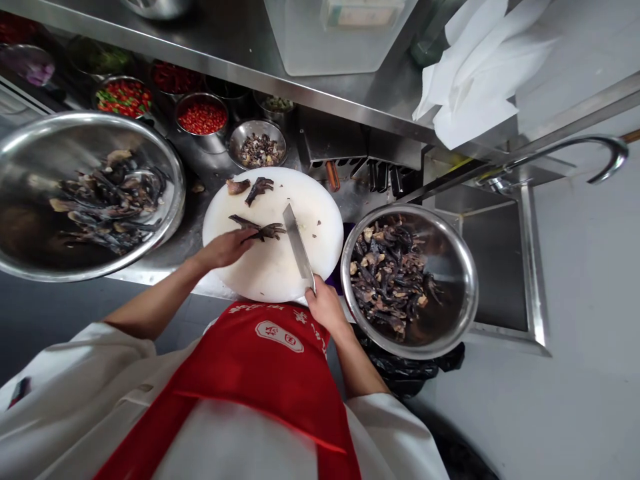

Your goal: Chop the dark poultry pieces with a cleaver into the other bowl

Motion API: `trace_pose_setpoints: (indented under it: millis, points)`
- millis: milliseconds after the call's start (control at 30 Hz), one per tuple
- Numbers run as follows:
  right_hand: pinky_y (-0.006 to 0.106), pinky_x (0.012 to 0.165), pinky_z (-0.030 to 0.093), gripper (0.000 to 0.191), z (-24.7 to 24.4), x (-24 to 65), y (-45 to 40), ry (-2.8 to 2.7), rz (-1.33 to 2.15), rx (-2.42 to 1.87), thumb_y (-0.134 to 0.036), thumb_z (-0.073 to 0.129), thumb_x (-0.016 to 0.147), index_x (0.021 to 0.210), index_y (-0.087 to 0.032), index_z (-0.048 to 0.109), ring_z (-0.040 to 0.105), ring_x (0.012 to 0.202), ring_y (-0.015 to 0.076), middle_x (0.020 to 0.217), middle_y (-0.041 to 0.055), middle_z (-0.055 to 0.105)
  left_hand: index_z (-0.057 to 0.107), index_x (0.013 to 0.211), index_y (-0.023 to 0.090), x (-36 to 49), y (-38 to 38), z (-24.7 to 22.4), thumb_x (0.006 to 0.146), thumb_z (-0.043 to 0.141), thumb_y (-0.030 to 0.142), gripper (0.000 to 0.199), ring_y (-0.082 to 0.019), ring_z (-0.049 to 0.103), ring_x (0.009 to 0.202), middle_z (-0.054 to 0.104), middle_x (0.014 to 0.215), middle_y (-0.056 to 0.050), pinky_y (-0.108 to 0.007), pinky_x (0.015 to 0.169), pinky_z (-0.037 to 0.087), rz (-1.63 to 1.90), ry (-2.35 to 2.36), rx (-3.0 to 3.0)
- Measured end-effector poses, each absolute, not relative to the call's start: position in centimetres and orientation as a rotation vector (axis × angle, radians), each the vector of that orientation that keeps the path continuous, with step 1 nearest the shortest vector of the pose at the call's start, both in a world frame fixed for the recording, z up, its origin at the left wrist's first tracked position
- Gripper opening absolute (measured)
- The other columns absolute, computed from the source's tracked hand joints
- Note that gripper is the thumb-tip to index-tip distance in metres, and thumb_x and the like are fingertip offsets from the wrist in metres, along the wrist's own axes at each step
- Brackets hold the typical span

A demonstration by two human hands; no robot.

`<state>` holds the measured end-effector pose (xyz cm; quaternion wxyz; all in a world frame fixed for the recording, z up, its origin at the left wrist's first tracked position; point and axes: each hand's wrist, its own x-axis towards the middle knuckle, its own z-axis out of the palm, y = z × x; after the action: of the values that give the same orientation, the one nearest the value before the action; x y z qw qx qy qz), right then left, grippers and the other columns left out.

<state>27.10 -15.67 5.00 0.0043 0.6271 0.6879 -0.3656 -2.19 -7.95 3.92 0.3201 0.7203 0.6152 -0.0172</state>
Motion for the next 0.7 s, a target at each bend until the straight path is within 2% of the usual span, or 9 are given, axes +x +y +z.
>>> trace_pose_setpoints:
  millis: [100, 167, 300, 400, 500, 600, 700]
  points:
    - [0.026, 0.068, 0.043, 0.035, 5.2, 27.2, -17.4, 2.13, -1.179, 2.046, -0.033, 0.04, 0.092, 0.119, -0.02, 0.056, 0.065, 0.079, 0.0218, 0.087, 0.0051, 0.071, 0.025, 0.15, 0.023, -0.1, -12.0, 2.3, 0.097, 0.025, 0.044, 0.058, -0.024, 0.062, 0.098, 0.056, 0.12, -0.012, -0.034, 0.084, 0.046, -0.039, 1.654, 1.794]
    - [0.027, 0.072, 0.045, 0.039, 5.4, 27.6, -19.1, 2.151, -1.191, 2.052, -0.036, 0.039, 0.093, 0.124, -0.018, 0.053, 0.065, 0.084, 0.0227, 0.092, 0.0068, 0.071, 0.022, 0.151, 0.023, 1.7, -14.0, 1.3, 0.097, 0.028, 0.042, 0.058, -0.024, 0.061, 0.1, 0.053, 0.121, -0.013, -0.034, 0.082, 0.047, -0.02, 1.688, 1.784]
    - [0.031, 0.083, 0.046, 0.039, 5.8, 28.8, -22.0, 2.158, -1.193, 1.882, -0.034, 0.035, 0.095, 0.127, -0.018, 0.051, 0.064, 0.094, 0.0234, 0.101, 0.0087, 0.07, 0.036, 0.144, 0.023, 4.2, -15.8, 0.0, 0.097, 0.034, 0.037, 0.049, -0.023, 0.058, 0.104, 0.052, 0.12, -0.012, -0.032, 0.082, 0.047, 0.101, 1.776, 1.814]
    - [0.032, 0.084, 0.046, 0.039, 7.0, 29.1, -22.9, 2.068, -1.188, 1.802, -0.031, 0.035, 0.095, 0.129, -0.019, 0.05, 0.065, 0.093, 0.0234, 0.097, 0.0071, 0.07, 0.046, 0.135, 0.022, 4.9, -15.9, -0.4, 0.096, 0.038, 0.037, 0.043, -0.021, 0.059, 0.1, 0.053, 0.119, -0.01, -0.031, 0.084, 0.046, 0.208, 1.794, 1.814]
    - [0.033, 0.086, 0.046, 0.042, 8.5, 28.9, -23.3, 2.137, -1.16, 1.88, -0.034, 0.034, 0.096, 0.132, -0.02, 0.048, 0.064, 0.097, 0.0241, 0.104, 0.0085, 0.069, 0.05, 0.131, 0.021, 5.1, -15.9, -0.6, 0.096, 0.041, 0.036, 0.04, -0.02, 0.059, 0.098, 0.055, 0.116, -0.01, -0.032, 0.088, 0.045, 0.255, 1.79, 1.818]
    - [0.032, 0.083, 0.046, 0.042, 8.7, 28.3, -23.4, 2.201, -1.053, 1.996, -0.037, 0.031, 0.097, 0.127, -0.016, 0.051, 0.064, 0.095, 0.0247, 0.102, 0.0117, 0.068, 0.05, 0.131, 0.021, 5.2, -15.9, -0.8, 0.095, 0.041, 0.035, 0.04, -0.021, 0.058, 0.097, 0.057, 0.115, -0.01, -0.033, 0.089, 0.045, 0.273, 1.786, 1.819]
    - [0.031, 0.076, 0.045, 0.036, 7.5, 27.7, -22.8, 2.138, -1.001, 1.903, -0.032, 0.031, 0.096, 0.118, -0.015, 0.054, 0.066, 0.086, 0.0242, 0.091, 0.011, 0.069, 0.051, 0.13, 0.02, 5.3, -16.0, -0.9, 0.095, 0.042, 0.034, 0.039, -0.022, 0.058, 0.099, 0.058, 0.115, -0.01, -0.035, 0.09, 0.044, 0.299, 1.785, 1.808]
